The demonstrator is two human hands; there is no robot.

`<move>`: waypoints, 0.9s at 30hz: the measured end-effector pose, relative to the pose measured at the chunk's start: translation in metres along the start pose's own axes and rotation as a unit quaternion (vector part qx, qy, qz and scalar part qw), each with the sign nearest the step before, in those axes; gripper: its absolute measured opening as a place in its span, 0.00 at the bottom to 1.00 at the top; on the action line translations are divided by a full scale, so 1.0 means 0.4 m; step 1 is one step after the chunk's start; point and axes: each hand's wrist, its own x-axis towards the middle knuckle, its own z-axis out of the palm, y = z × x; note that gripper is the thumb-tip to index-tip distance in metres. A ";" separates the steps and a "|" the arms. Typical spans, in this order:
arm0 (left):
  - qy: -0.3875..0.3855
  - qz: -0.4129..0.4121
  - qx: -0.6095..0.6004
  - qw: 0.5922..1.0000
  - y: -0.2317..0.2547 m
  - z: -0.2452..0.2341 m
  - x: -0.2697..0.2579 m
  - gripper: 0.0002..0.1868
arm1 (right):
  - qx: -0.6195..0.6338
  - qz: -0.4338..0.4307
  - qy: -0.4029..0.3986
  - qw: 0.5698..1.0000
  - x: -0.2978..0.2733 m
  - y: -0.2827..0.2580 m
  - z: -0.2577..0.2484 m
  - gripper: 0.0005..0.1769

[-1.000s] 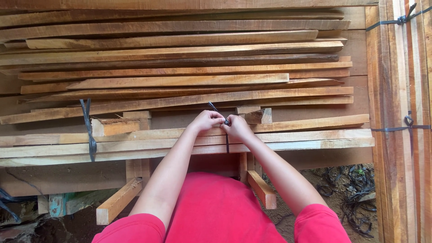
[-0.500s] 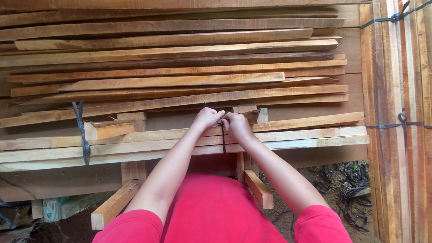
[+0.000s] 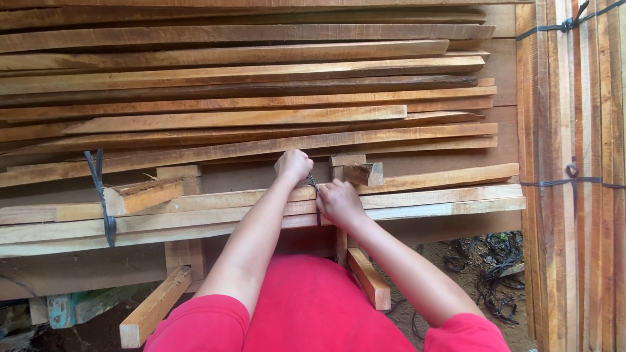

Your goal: Organizing and bundling wooden planks using plastic ties.

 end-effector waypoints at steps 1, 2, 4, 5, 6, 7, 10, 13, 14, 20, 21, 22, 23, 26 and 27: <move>-0.001 0.000 -0.001 1.000 0.017 0.001 0.005 0.11 | 0.000 0.000 -0.002 1.000 -0.005 0.004 -0.003 0.09; 0.003 0.025 0.026 0.999 0.034 0.003 0.008 0.12 | 0.009 -0.020 0.011 1.000 -0.011 0.008 -0.006 0.08; 0.010 0.045 0.057 0.997 0.027 -0.003 0.005 0.13 | 0.025 -0.041 0.026 0.999 -0.020 -0.007 -0.001 0.07; 0.012 0.051 0.066 0.996 0.031 -0.008 0.010 0.14 | 0.038 -0.044 0.031 0.998 -0.021 -0.004 -0.004 0.07; 0.015 0.057 0.076 0.995 0.036 -0.012 0.014 0.15 | 0.051 -0.047 0.037 0.997 -0.023 0.000 -0.008 0.08; 0.017 0.060 0.077 0.995 0.034 -0.019 0.012 0.15 | 0.049 -0.046 0.040 0.997 -0.025 0.001 -0.020 0.08; 0.025 0.058 0.066 0.996 0.032 -0.025 -0.012 0.14 | 0.118 0.016 0.038 0.992 -0.047 -0.007 -0.051 0.09; 0.041 0.085 0.062 0.994 0.026 -0.053 -0.042 0.14 | 0.245 0.216 0.009 0.945 -0.047 -0.021 -0.030 0.10; 0.045 0.079 0.053 0.994 0.024 -0.055 -0.046 0.14 | 0.300 0.306 -0.022 0.903 -0.046 -0.014 -0.004 0.09; 0.057 0.058 0.026 0.996 0.012 -0.045 -0.051 0.13 | 0.547 0.497 -0.001 0.673 -0.029 -0.005 0.057 0.10; 0.056 0.058 0.025 0.996 0.009 -0.044 -0.051 0.13 | 0.573 0.524 -0.006 0.630 -0.031 -0.005 0.056 0.11; 0.056 0.058 0.024 0.996 0.007 -0.045 -0.048 0.13 | 0.573 0.524 -0.007 0.630 -0.021 -0.017 0.033 0.11; 0.057 0.056 0.021 0.997 0.010 -0.040 -0.046 0.14 | 0.595 0.522 -0.033 0.611 -0.015 -0.025 0.008 0.09; 0.050 0.052 0.011 0.997 0.024 -0.037 -0.047 0.14 | 0.614 0.502 -0.076 0.604 -0.039 -0.008 0.032 0.10; 0.044 0.049 0.004 0.998 0.031 -0.041 -0.047 0.14 | 0.614 0.483 -0.093 0.618 -0.050 0.005 0.056 0.13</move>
